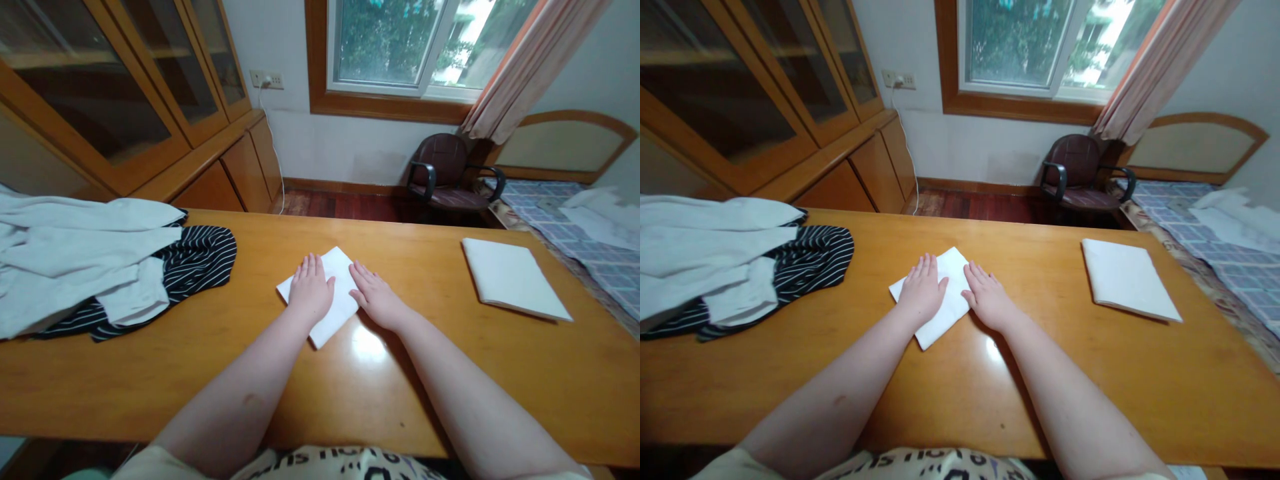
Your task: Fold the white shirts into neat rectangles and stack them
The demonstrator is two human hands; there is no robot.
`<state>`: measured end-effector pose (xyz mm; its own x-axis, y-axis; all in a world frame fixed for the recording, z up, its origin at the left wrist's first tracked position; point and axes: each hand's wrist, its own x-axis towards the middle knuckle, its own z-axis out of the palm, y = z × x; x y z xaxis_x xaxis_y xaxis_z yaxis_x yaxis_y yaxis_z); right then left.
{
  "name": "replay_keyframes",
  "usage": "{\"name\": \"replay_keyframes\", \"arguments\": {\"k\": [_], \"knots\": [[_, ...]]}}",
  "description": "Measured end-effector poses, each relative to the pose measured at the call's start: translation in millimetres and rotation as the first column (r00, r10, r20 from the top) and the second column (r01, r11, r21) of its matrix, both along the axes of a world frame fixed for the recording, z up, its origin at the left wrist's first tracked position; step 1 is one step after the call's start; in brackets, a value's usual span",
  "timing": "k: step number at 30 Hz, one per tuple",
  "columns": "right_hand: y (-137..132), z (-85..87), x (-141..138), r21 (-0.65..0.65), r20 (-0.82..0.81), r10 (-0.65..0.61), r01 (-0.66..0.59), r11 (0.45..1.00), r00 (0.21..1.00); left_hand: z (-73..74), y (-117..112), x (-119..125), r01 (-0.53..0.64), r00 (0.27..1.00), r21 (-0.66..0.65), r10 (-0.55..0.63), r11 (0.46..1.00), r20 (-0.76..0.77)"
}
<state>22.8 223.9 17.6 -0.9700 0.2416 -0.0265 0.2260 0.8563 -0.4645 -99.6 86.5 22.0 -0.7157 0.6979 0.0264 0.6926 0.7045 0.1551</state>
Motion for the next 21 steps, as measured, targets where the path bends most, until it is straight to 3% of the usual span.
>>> {"name": "replay_keyframes", "arguments": {"k": [6, 11, 17, 21], "knots": [[-5, 7.2, -3, 0.087, 0.091, -0.02, 0.012, 0.996, 0.996, 4.2, -4, -10, -0.009, 0.999, 0.052, 0.007, 0.999, 0.042], [5, 18.1, 0, 0.055, 0.01, 0.047, -0.048, 0.997, 0.999, 16.9, -8, -15, -0.106, 0.991, 0.074, 0.099, 0.992, 0.095], [10, 17.9, 4, -0.083, -0.191, 0.079, -0.096, 0.992, 0.978, 17.8, -11, -19, -0.128, 0.978, 0.064, 0.116, 0.99, 0.172], [8, 6.7, 0, -0.331, -0.265, -0.096, 0.004, 0.944, 0.959, 16.1, -10, -23, -0.109, 0.97, 0.072, 0.091, 0.991, 0.226]]}}
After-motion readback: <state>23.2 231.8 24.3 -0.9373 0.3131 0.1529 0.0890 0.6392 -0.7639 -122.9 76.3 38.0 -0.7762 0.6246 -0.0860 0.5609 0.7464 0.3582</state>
